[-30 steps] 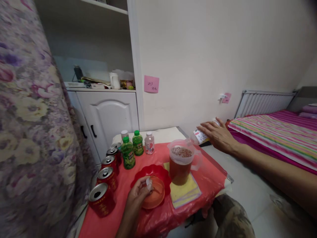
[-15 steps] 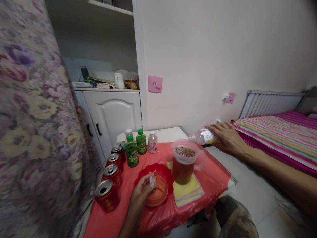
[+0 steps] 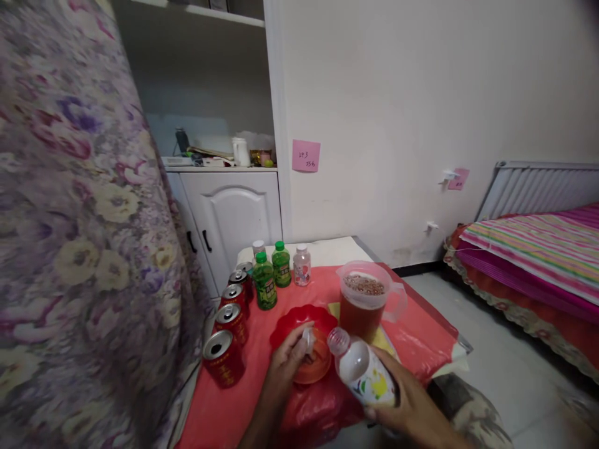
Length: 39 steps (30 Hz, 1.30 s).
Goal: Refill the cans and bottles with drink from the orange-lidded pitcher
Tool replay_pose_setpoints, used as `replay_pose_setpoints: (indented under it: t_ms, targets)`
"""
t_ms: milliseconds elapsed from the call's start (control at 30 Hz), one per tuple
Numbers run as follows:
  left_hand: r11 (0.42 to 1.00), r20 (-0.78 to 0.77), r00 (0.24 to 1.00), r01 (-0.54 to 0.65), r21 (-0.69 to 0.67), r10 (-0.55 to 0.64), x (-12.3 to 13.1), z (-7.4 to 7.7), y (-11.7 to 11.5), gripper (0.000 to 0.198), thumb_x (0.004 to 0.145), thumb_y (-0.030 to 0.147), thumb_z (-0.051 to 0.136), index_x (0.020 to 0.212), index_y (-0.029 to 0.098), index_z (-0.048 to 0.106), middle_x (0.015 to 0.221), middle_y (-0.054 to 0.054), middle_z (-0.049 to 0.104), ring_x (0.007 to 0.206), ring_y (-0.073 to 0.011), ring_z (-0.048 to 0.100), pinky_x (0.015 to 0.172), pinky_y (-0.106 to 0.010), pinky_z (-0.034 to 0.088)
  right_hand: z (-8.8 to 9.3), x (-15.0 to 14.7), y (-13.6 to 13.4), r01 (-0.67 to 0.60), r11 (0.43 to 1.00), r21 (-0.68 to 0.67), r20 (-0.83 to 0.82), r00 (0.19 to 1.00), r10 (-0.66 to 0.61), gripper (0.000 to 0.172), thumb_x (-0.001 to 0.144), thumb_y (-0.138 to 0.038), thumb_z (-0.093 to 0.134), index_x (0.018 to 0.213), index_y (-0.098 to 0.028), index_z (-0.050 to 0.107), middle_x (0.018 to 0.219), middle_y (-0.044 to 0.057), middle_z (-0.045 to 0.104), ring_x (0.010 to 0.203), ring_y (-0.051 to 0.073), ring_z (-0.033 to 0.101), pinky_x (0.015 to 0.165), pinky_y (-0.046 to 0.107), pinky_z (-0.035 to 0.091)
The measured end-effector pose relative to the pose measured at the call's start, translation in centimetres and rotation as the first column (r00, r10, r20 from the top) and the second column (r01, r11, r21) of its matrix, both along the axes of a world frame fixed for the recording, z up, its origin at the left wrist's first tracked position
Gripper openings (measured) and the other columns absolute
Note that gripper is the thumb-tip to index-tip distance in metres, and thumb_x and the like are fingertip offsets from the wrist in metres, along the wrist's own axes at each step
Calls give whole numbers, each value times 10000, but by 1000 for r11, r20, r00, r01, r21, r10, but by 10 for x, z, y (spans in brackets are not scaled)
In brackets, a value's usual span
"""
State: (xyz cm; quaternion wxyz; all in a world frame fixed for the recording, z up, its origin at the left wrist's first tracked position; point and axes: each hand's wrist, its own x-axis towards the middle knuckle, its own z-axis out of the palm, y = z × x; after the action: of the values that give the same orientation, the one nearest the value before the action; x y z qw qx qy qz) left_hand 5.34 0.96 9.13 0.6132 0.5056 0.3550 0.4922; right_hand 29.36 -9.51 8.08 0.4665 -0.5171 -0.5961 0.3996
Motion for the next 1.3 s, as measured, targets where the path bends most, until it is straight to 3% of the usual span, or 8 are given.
replay_pose_setpoints:
  t_ms: [100, 233, 500, 633, 800, 900, 1067, 1300]
  targets:
    - [999, -62, 998, 21, 25, -19, 0, 5, -3, 561, 749, 577, 744, 1172, 208, 752, 856, -55, 748, 778, -225, 620, 759, -308, 470, -23, -9, 4, 49, 999, -16, 71, 996, -47, 877, 599, -326, 835, 1430, -311, 554, 1432, 111, 605, 1300, 415, 540, 1102, 554, 403]
    - [997, -165, 986, 37, 74, -24, 3, 11, -4, 475, 725, 527, 762, 1096, 231, 790, 1042, -92, 764, 926, -288, 650, 844, -348, 490, -32, -15, 6, 84, 996, -29, 178, 981, -78, 874, 584, -288, 829, 1418, -319, 567, 1419, 117, 609, 1334, 421, 501, 1145, 575, 342]
    - [966, -440, 898, 88, 245, 30, 9, 11, -8, 360, 796, 422, 713, 1090, 229, 789, 984, -93, 734, 859, -271, 634, 772, -340, 499, -52, -15, 9, 94, 995, 35, 322, 941, -100, 890, 571, -208, 788, 1431, -262, 562, 1366, 144, 637, 1281, 417, 547, 1105, 546, 415]
    - [939, -558, 829, 162, 303, 37, 10, 15, -12, 328, 861, 429, 658, 1089, 215, 755, 1041, -94, 730, 916, -261, 637, 799, -336, 490, -52, -13, 4, 98, 990, 100, 436, 890, -132, 848, 611, -154, 693, 1446, -146, 543, 1392, 190, 611, 1309, 411, 532, 1111, 552, 410]
    - [923, -628, 776, 197, 329, 58, 10, 16, -13, 253, 875, 424, 652, 945, 202, 752, 868, -48, 697, 790, -223, 610, 706, -305, 447, -44, -10, 0, 83, 991, 105, 522, 843, -126, 826, 630, -140, 668, 1446, -107, 541, 1412, 213, 593, 1310, 419, 527, 1115, 568, 399]
    - [926, -611, 791, 228, 300, 3, 8, 13, -11, 252, 863, 416, 659, 973, 213, 761, 883, -50, 699, 838, -240, 626, 753, -320, 469, -45, -9, -1, 74, 993, 96, 495, 862, -112, 836, 616, -138, 688, 1441, -113, 550, 1401, 210, 602, 1296, 418, 537, 1117, 562, 397]
    - [934, -557, 819, 294, 201, -138, 3, 11, -10, 381, 832, 415, 686, 1183, 281, 749, 1185, -106, 718, 1158, -322, 605, 1041, -444, 442, -55, -8, -3, 68, 997, -35, 382, 923, -49, 913, 563, -152, 770, 1449, -173, 550, 1440, 181, 584, 1344, 412, 499, 1163, 554, 329]
    - [879, -389, 831, 466, 98, -397, -5, 20, -13, 414, 877, 413, 662, 1288, 366, 680, 1455, -35, 605, 1401, -291, 470, 1199, -450, 303, -54, -2, -10, -5, 993, -118, 105, 994, 17, 898, 596, -269, 837, 1446, -193, 557, 1497, 151, 544, 1397, 373, 464, 1171, 475, 339]
